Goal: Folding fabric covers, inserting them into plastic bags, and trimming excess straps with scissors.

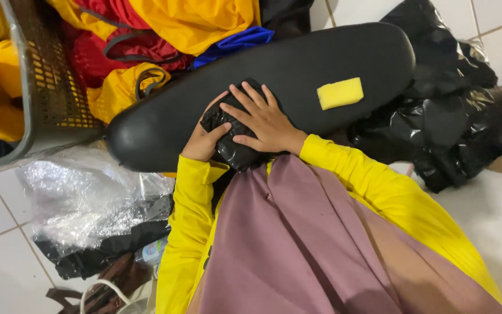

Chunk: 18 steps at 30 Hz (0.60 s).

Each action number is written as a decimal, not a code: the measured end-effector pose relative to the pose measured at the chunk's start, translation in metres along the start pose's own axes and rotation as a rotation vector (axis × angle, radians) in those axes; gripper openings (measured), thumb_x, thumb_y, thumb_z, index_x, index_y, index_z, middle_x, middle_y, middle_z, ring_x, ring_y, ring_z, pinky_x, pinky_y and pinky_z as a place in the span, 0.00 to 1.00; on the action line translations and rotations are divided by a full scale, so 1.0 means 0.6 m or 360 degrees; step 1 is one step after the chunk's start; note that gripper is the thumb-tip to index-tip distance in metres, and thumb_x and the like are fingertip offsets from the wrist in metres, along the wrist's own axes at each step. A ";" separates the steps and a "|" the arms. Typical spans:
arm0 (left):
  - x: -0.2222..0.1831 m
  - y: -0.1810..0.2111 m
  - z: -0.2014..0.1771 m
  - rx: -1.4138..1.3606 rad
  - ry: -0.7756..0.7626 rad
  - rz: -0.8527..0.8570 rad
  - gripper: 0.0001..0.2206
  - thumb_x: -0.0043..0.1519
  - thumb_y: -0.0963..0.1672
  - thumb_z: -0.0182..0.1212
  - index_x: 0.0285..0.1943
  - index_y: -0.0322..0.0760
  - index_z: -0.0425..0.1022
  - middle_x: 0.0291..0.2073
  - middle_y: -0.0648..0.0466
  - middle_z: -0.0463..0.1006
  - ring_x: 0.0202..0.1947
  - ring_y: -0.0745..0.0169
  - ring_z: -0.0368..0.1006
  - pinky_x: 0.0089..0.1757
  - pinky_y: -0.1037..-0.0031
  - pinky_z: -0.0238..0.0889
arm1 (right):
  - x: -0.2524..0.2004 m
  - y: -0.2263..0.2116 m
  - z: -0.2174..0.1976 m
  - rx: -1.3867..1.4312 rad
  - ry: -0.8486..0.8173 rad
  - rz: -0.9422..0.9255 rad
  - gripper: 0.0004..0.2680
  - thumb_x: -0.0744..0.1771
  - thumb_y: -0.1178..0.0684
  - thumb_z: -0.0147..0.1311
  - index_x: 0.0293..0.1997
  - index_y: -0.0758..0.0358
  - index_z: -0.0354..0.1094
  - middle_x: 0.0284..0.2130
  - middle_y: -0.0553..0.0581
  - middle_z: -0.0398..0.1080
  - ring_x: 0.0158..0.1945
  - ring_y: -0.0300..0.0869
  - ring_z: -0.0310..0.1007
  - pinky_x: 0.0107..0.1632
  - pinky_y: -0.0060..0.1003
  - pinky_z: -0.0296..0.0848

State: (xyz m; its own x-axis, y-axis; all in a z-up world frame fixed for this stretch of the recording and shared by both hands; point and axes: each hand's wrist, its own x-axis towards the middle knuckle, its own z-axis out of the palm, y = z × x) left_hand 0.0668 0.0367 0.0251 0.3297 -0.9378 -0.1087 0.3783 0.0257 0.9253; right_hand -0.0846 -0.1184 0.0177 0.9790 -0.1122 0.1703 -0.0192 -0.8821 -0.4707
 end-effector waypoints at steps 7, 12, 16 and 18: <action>-0.005 0.011 0.008 -0.0160 0.0077 -0.0110 0.35 0.63 0.37 0.62 0.80 0.36 0.51 0.69 0.38 0.66 0.66 0.47 0.66 0.58 0.57 0.69 | -0.029 -0.007 -0.025 0.0562 0.0412 0.0362 0.32 0.69 0.39 0.60 0.81 0.45 0.43 0.78 0.61 0.35 0.79 0.61 0.37 0.76 0.60 0.44; -0.005 -0.004 -0.011 -0.0386 -0.0143 -0.0004 0.44 0.60 0.37 0.61 0.84 0.39 0.36 0.72 0.32 0.62 0.68 0.42 0.64 0.62 0.54 0.65 | -0.051 0.002 -0.074 0.1373 0.0305 0.0749 0.32 0.66 0.48 0.67 0.77 0.56 0.48 0.71 0.66 0.57 0.74 0.59 0.54 0.73 0.53 0.57; 0.002 -0.026 -0.031 -0.0630 -0.0266 0.0072 0.53 0.56 0.46 0.67 0.84 0.41 0.25 0.72 0.32 0.60 0.70 0.39 0.62 0.63 0.49 0.62 | -0.073 0.025 -0.107 0.1462 0.0464 0.0707 0.27 0.62 0.47 0.73 0.65 0.65 0.63 0.57 0.65 0.72 0.63 0.52 0.70 0.65 0.46 0.69; -0.002 -0.027 -0.040 -0.0702 -0.0217 0.0108 0.58 0.53 0.52 0.70 0.83 0.41 0.24 0.75 0.36 0.55 0.72 0.39 0.58 0.66 0.46 0.57 | -0.091 0.038 -0.171 0.1398 0.0647 0.0669 0.30 0.62 0.49 0.74 0.65 0.76 0.61 0.56 0.76 0.70 0.63 0.61 0.69 0.65 0.53 0.67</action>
State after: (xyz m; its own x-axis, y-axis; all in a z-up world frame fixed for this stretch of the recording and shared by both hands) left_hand 0.0809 0.0457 0.0016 0.2610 -0.9651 0.0227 0.7011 0.2056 0.6828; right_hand -0.1591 -0.1794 0.0866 0.7829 -0.6203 0.0486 -0.0285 -0.1138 -0.9931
